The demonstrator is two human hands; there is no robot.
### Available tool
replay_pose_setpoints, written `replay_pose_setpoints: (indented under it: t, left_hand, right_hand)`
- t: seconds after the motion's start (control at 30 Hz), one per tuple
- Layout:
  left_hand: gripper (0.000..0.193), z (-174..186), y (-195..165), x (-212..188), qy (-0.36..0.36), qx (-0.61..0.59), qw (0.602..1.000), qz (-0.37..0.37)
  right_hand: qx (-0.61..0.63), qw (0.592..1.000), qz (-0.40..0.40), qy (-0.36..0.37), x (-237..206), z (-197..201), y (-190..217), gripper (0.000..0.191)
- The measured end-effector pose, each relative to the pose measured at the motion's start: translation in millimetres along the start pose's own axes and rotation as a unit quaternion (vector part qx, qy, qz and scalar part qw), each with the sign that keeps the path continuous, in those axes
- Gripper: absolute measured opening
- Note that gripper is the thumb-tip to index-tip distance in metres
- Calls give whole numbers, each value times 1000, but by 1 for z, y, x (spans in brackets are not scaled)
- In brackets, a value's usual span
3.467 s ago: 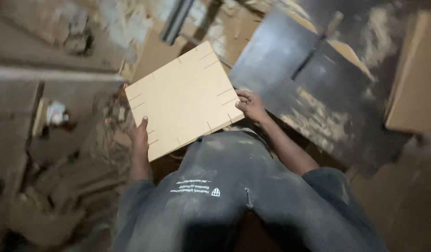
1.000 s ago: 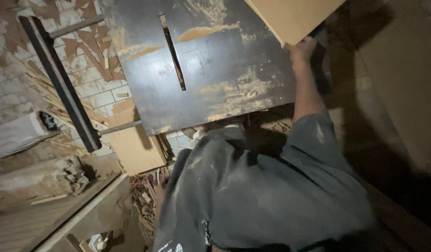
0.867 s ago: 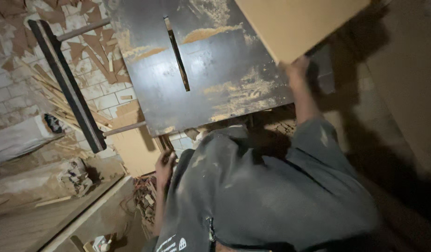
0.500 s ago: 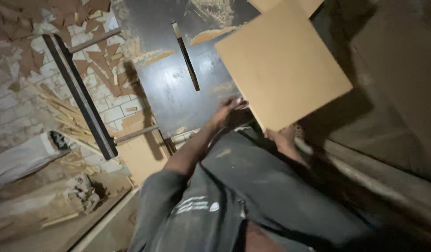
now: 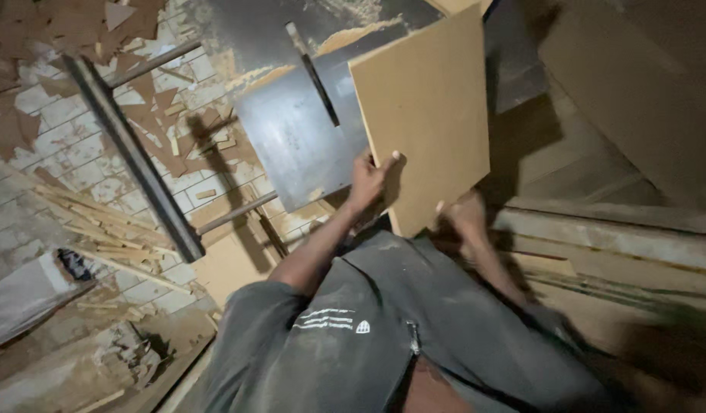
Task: The person holds a flat wooden panel and repeatedly positions its edges against the spinning blade of a table saw, cutting short slots into the panel edges. They rotate and flip the panel between cuts, working around its sides over the saw table.
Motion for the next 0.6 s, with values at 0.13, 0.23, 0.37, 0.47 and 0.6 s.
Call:
replay_pose_setpoints:
  t: [0.13,0.23,0.37,0.47,0.6]
  left_hand:
    - [30,53,-83,-39,27,97,992,-70]
    - [29,81,-126,-53,68,160,980,-97]
    - [25,97,-166,-67,69,144,966,-204]
    - [29,105,-181,-80,-10,185,954,-235]
    - [42,97,-176,-94,-86,223,936,-258]
  right_hand:
    - [1,967,178,-181,6,54,99,122]
    - [124,937,313,-94,17,69,172,114]
    - [7,922,366,-128,23,65,228,60]
    - [-117,872,434,-195,15,54,253,33]
    - [-100,844,474,-229,1,40,263,45]
Point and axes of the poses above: each hand's wrist, its own x-axis towards the middle knuckle, its own z-axis out of the back of the hand, y = z × x, the point moved 7 cm from there along x, towards the middle knuckle, and after that the axes turned 14 degrees about -x, right-handed, at the moved point
